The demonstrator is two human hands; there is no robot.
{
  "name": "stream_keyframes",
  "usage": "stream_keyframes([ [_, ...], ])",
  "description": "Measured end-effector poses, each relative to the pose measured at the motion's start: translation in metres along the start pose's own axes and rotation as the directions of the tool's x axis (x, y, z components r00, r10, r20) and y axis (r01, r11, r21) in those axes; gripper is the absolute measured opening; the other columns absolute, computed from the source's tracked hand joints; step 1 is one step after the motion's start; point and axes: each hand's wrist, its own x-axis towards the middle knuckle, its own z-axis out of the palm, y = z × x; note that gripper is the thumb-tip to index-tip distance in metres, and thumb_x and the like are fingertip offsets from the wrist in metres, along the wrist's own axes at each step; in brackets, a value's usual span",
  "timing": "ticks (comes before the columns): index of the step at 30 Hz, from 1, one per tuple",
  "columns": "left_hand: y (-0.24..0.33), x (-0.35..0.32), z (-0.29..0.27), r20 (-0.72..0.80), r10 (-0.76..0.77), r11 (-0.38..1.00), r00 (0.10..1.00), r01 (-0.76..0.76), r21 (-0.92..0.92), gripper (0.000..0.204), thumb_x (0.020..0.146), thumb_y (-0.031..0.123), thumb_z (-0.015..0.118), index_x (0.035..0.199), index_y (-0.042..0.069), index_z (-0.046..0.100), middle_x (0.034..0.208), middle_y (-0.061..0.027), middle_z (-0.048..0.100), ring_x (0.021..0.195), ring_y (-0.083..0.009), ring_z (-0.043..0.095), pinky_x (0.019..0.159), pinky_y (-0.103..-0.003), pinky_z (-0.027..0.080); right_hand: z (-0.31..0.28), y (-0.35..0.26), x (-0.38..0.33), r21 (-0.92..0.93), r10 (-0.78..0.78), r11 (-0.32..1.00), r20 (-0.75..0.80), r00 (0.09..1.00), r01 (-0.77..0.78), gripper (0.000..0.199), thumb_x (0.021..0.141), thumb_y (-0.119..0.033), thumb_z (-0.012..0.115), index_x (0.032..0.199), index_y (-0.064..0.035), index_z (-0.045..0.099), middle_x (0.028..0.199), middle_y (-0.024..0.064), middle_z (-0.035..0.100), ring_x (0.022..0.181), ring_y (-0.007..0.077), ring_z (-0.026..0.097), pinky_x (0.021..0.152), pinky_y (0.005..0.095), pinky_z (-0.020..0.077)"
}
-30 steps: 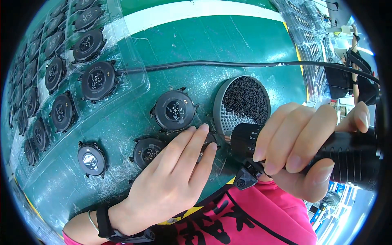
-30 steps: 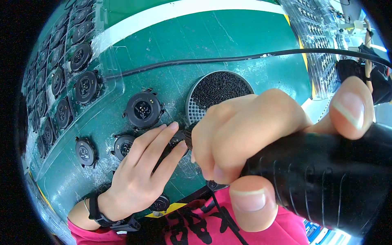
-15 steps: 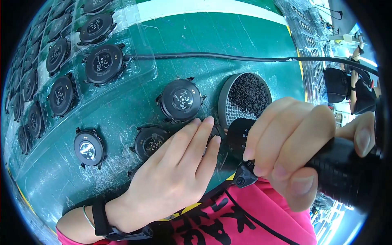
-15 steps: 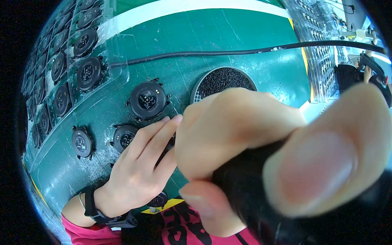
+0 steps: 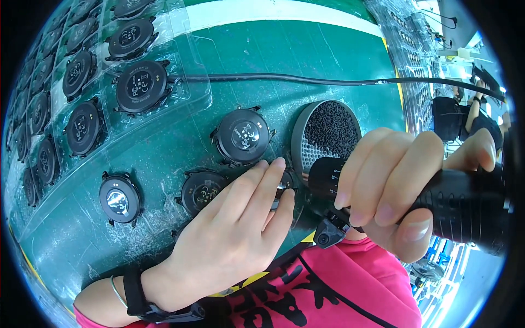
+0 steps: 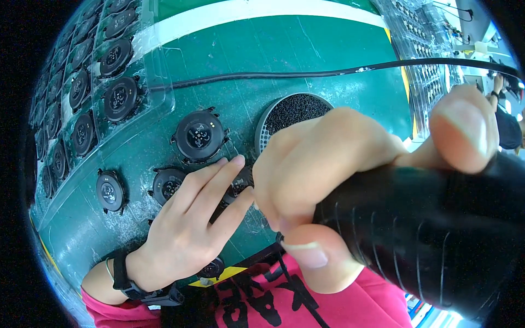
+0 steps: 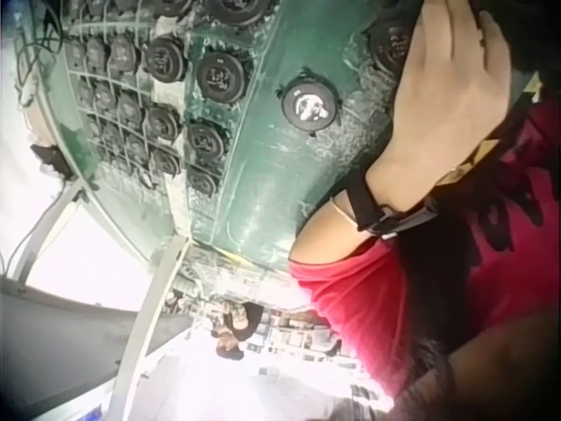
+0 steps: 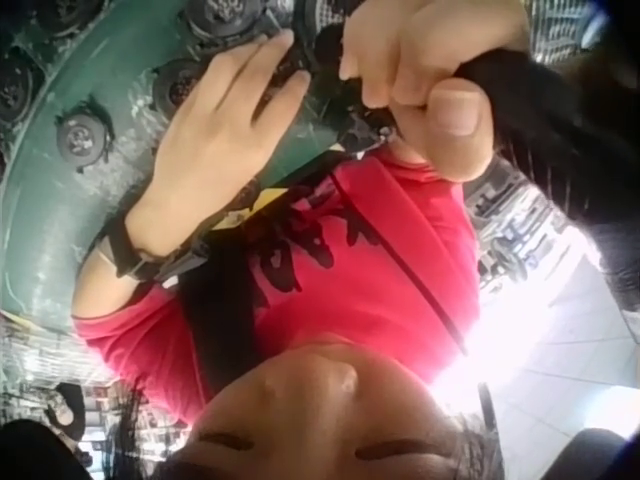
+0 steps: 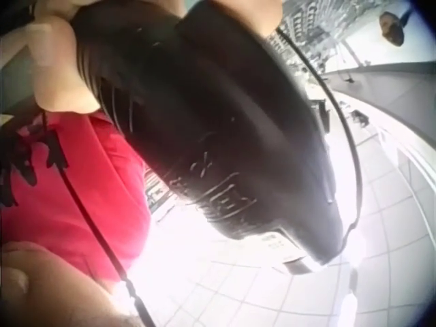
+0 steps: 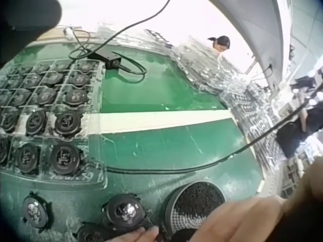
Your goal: Fastening screws into electronic components using an electric screwdriver at an assembly station.
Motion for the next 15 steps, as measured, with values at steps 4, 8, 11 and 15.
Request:
stream_keyframes([
  [4,0.000,0.002,-0.002,-0.007,-0.011,1.000,1.000,0.010,-0.013,0.038,0.074,0.007,0.061,0.112,-0.001,0.065,0.130,-0.0250,0.054,0.109,-0.0357,0.058,0.089,-0.039,0.054,-0.012,0.001,0.005,0.013,-0.044,0.999,0.204,0.978,0.042,0.055,0.096,-0.012,0.060,0.141,-0.0094,0.028,0.075,0.0044,0.058,0.050,0.0142,0.059,0.048,0.0282,0.0528],
  [8,-0.001,0.001,-0.001,-0.003,-0.009,1.000,1.000,0.008,-0.021,0.039,0.073,0.007,0.062,0.112,-0.001,0.065,0.130,-0.0251,0.055,0.110,-0.0356,0.058,0.090,-0.039,0.054,-0.003,0.007,0.000,0.056,-0.105,0.993,0.050,0.993,0.102,0.053,0.097,-0.013,0.056,0.142,-0.0084,0.029,0.076,0.0052,0.057,0.050,0.0145,0.058,0.047,0.0290,0.0523],
  [11,0.000,0.001,-0.002,-0.001,-0.001,1.000,1.000,0.001,0.009,0.040,0.073,0.007,0.063,0.112,-0.002,0.065,0.130,-0.0243,0.055,0.109,-0.0350,0.059,0.088,-0.039,0.054,0.003,0.009,-0.002,0.077,-0.150,0.985,-0.069,0.986,0.155,0.052,0.097,-0.014,0.053,0.143,-0.0077,0.029,0.077,0.0059,0.056,0.049,0.0148,0.058,0.047,0.0296,0.0520],
  [15,0.003,0.001,-0.002,0.001,0.019,0.996,1.000,-0.019,0.087,0.041,0.073,0.009,0.067,0.112,-0.002,0.065,0.131,-0.0214,0.057,0.104,-0.0328,0.058,0.083,-0.038,0.053,0.001,0.007,-0.004,0.080,-0.191,0.975,-0.192,0.963,0.210,0.051,0.098,-0.014,0.050,0.144,-0.0069,0.030,0.078,0.0065,0.056,0.049,0.0150,0.057,0.046,0.0302,0.0517],
])
